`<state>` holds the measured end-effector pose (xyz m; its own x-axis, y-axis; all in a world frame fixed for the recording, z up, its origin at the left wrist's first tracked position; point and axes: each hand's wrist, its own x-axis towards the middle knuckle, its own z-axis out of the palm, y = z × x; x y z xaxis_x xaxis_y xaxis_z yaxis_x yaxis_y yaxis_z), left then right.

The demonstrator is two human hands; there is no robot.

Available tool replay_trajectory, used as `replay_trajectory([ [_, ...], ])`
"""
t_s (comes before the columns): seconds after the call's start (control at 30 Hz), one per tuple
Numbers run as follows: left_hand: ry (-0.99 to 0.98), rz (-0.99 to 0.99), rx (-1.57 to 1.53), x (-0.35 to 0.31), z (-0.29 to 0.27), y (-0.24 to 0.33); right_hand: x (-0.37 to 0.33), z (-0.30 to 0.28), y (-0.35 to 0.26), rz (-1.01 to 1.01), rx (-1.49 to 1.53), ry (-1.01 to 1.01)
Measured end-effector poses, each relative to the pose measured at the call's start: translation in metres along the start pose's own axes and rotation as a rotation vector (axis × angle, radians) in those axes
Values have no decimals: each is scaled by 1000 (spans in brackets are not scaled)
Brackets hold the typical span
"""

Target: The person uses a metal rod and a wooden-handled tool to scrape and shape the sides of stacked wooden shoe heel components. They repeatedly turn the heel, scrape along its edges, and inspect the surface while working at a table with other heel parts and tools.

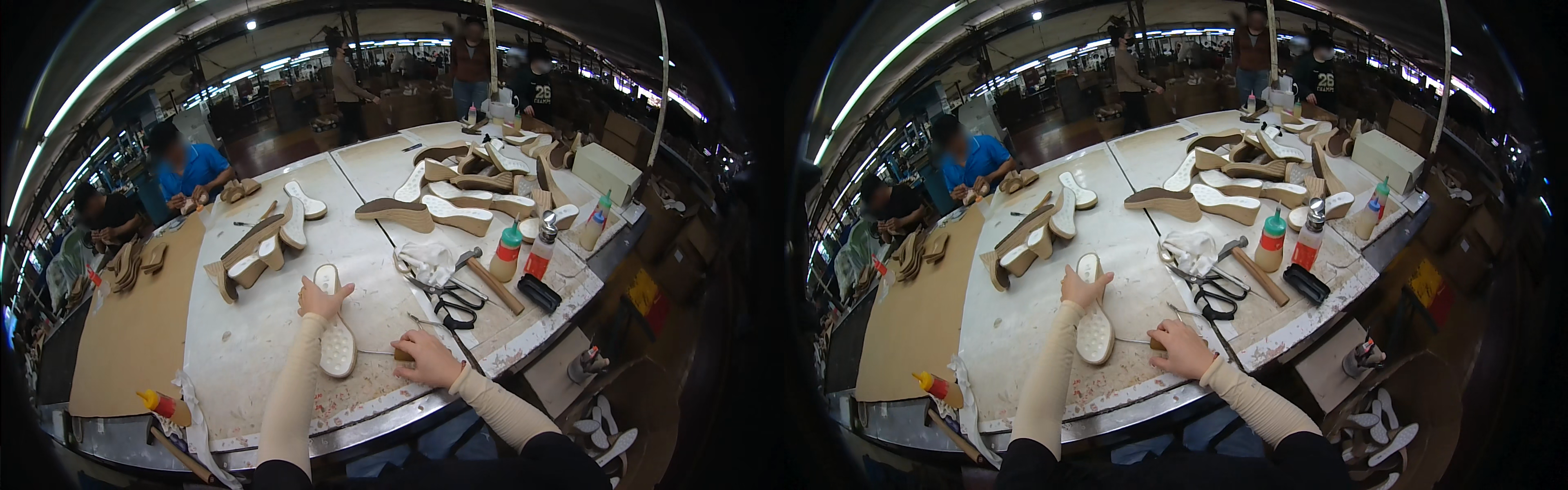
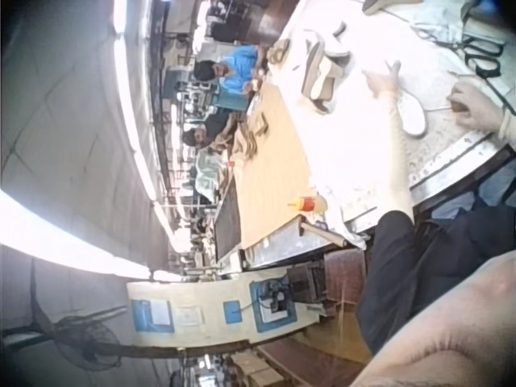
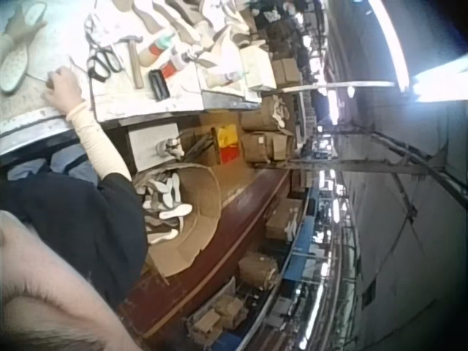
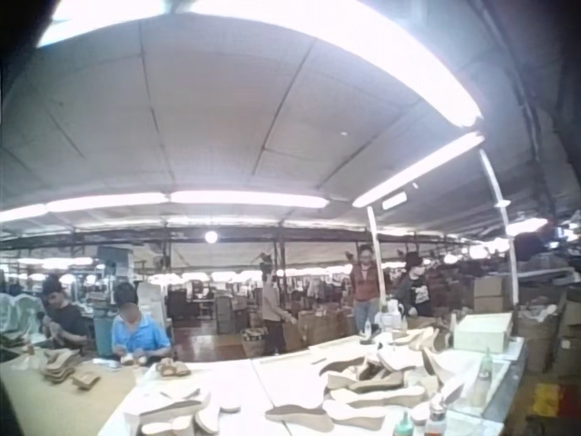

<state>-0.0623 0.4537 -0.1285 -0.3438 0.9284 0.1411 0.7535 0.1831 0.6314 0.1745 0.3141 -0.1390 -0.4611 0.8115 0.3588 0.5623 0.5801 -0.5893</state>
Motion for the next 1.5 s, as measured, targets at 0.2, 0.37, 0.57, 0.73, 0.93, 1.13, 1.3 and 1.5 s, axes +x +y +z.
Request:
replay_trajectory([
  [0.2, -326, 32, -387, 12, -33, 10, 0, 6, 6, 111, -60, 17],
  [0.37, -324, 460, -945, -28, -78, 13, -1, -11, 0, 239, 121, 156],
  [0.57, -443, 389, -1288, -98, -115, 16, -7, -30, -41, 285, 634, 183],
  [0.73, -483, 378, -1351, -122, -127, 14, -19, -46, -86, 187, 906, -23],
  [0.93, -632, 402, -1475, -143, -117, -3, -22, -50, -119, -4, 920, -161],
  [1.13, -559, 292, -1501, -167, -104, -18, -28, -48, -134, 11, 970, -267],
  [1.3, -545, 298, -1452, -178, -105, -19, -29, -44, -138, -64, 923, -203],
  [1.5, -564, 298, -1439, -186, -114, -12, -27, -45, -138, -163, 724, -144],
])
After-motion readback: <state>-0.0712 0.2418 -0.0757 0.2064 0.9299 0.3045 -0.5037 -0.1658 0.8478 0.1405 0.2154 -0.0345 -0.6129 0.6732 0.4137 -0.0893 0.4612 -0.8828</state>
